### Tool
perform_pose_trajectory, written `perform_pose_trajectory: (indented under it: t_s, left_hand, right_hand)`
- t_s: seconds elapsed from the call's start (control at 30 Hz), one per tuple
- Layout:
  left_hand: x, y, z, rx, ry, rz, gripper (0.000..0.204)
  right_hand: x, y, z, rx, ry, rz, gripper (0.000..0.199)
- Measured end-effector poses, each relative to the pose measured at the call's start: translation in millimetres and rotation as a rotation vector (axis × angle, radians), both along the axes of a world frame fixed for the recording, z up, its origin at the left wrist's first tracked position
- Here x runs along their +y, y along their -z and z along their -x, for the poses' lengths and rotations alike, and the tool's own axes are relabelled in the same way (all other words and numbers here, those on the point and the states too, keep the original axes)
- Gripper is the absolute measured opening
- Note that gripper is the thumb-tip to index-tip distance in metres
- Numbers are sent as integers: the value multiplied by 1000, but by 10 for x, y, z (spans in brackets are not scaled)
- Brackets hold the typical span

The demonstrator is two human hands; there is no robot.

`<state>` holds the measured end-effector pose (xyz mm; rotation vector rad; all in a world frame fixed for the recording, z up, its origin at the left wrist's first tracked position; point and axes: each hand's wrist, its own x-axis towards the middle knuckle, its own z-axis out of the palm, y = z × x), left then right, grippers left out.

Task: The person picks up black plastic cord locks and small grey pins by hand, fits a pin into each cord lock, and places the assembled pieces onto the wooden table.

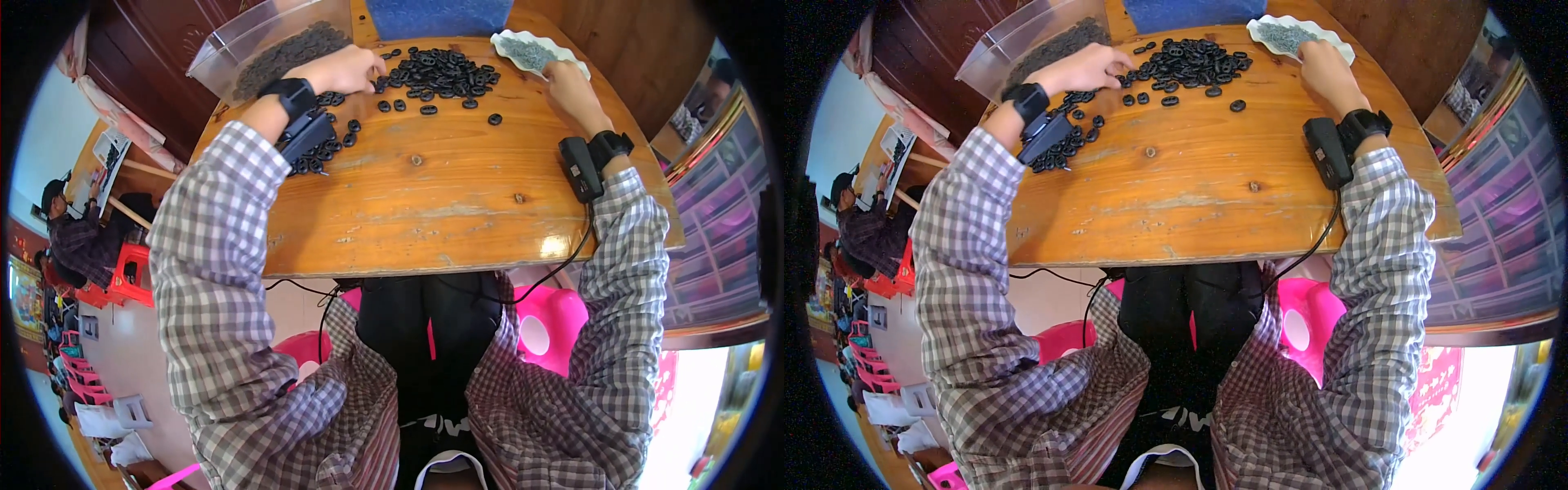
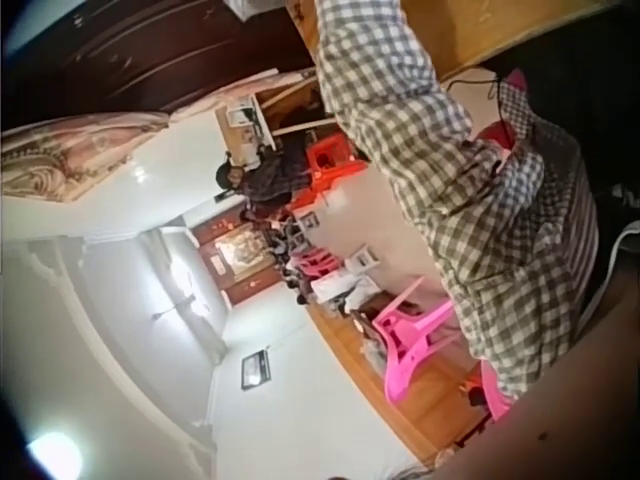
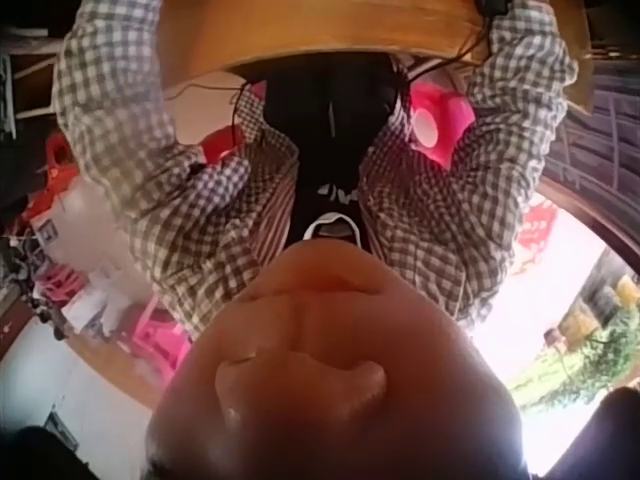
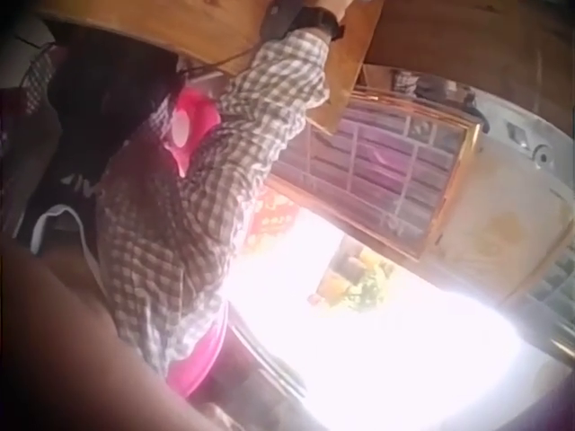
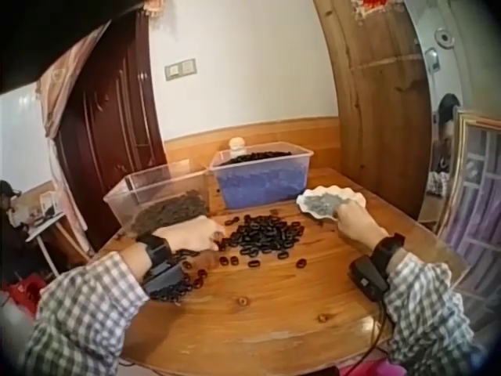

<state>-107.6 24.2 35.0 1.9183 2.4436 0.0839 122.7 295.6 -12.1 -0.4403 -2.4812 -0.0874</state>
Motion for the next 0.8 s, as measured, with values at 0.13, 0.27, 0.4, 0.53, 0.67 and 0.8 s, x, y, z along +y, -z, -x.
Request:
perform_pose_trajectory:
  t_s: [0.13, 0.27, 0.4, 0.53, 0.67, 0.8]
  left_hand:
    - [82, 101, 77, -27, -48, -14, 36]
    - [100, 62, 142, -105, -159, 5, 29]
    - [-49, -44, 362, -315, -159, -124, 23]
    - [-191, -203, 423, -451, -145, -155, 20]
    - [-273, -241, 390, -462, -171, -85, 17]
    - [-337, -204, 306, -448, -217, -80, 16]
  right_hand:
    - [-18, -30, -34, 34, -56, -60, 16]
    - [37, -14, -26, 85, -90, -75, 13]
    - [61, -9, 22, 66, -77, -62, 11]
    - [89, -1, 35, 17, -59, -63, 10]
    - [152, 26, 48, 4, -48, -60, 16]
    - [138, 43, 36, 70, -103, -81, 17]
